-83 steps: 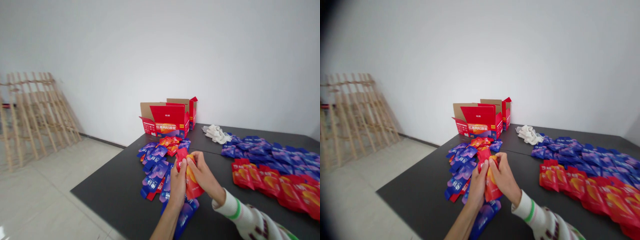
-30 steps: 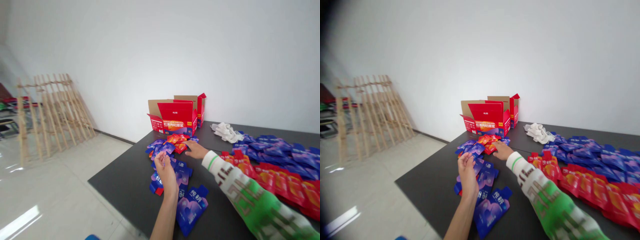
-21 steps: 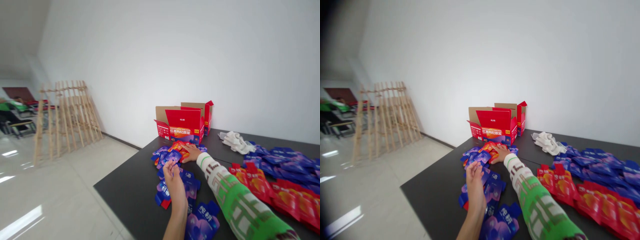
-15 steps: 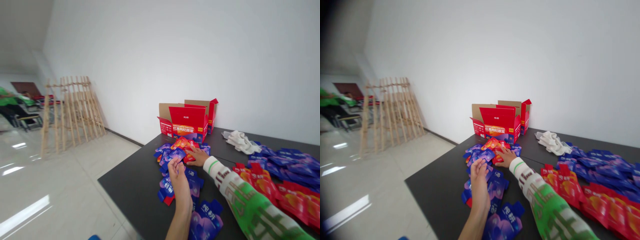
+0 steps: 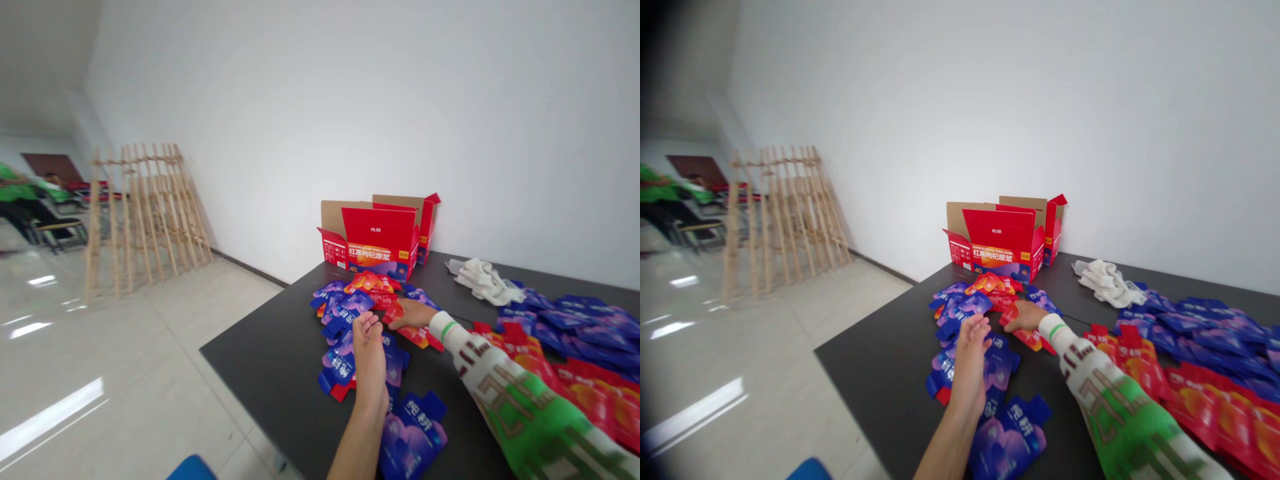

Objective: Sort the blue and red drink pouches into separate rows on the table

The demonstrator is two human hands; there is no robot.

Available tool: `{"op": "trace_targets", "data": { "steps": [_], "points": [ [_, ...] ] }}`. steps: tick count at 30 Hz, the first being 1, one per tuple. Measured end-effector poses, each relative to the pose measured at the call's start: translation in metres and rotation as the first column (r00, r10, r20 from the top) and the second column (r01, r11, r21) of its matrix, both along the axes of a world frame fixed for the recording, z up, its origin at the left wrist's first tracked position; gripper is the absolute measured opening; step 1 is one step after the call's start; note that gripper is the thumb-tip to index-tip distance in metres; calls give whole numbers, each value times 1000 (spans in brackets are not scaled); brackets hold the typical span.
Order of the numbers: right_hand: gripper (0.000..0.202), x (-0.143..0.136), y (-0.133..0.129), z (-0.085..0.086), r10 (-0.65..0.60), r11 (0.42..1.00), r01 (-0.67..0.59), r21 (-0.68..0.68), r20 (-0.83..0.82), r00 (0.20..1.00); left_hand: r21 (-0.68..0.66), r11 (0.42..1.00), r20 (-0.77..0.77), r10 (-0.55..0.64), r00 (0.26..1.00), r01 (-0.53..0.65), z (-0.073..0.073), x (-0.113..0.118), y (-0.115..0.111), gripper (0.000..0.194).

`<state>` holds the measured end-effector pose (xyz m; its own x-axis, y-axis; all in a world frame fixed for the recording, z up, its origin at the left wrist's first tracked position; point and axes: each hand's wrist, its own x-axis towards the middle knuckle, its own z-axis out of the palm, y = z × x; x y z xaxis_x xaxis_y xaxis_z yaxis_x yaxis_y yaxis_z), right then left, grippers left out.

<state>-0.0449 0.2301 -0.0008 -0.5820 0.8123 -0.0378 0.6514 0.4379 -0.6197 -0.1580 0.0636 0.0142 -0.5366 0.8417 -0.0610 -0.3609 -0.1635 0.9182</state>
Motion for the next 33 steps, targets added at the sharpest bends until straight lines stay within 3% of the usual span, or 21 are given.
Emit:
{"op": "trace_targets", "data": {
  "steps": [4,6,7,9,12,14,15,18,21,24,26,28,29,31,33],
  "points": [
    [43,14,-13,25,-24,980,-19,-199,-212,977,-27,999,23,-42,999,43,0,1,0,29],
    [49,17,-23,38,-121,958,4,-285,-396,910,-35,998,39,-51,998,53,-1,3,-1,31],
    [51,18,-30,44,-202,944,28,-329,-507,838,-37,998,57,-54,997,56,-1,4,-1,34],
    [53,16,-45,54,-372,909,87,-407,-702,608,-42,997,115,-59,992,65,0,7,-1,45],
    [51,6,-73,59,-448,894,145,-424,-853,269,-41,990,249,-117,961,131,3,11,-4,55],
    [46,-2,-94,55,-435,899,127,-419,-889,144,16,970,327,-234,915,242,6,13,-6,52],
    [45,-6,-105,51,-435,899,105,-425,-892,120,67,956,351,-291,890,286,7,13,-7,48],
    [43,-12,-138,37,-485,871,24,-490,-854,186,225,947,368,-302,879,231,11,12,-9,36],
    [44,-10,-165,26,-523,792,-127,-598,-770,364,273,960,408,-175,896,63,15,8,-10,30],
    [42,-4,-182,20,-498,682,-275,-678,-705,505,249,964,436,-202,877,98,18,8,-13,32],
    [43,2,-185,20,-458,685,-277,-674,-694,556,231,962,426,-235,874,146,20,10,-15,33],
    [45,11,-179,23,-328,739,-272,-617,-682,654,226,963,402,-230,886,148,21,11,-17,34],
    [45,17,-171,27,-198,757,-311,-574,-655,729,225,964,390,-220,894,139,21,11,-17,34],
    [45,30,-145,38,150,729,-455,-512,-529,835,216,969,373,-199,906,124,20,11,-16,37],
    [46,41,-109,48,401,671,-545,-503,-371,837,202,973,359,-175,917,107,19,10,-15,39]
  ]
}}
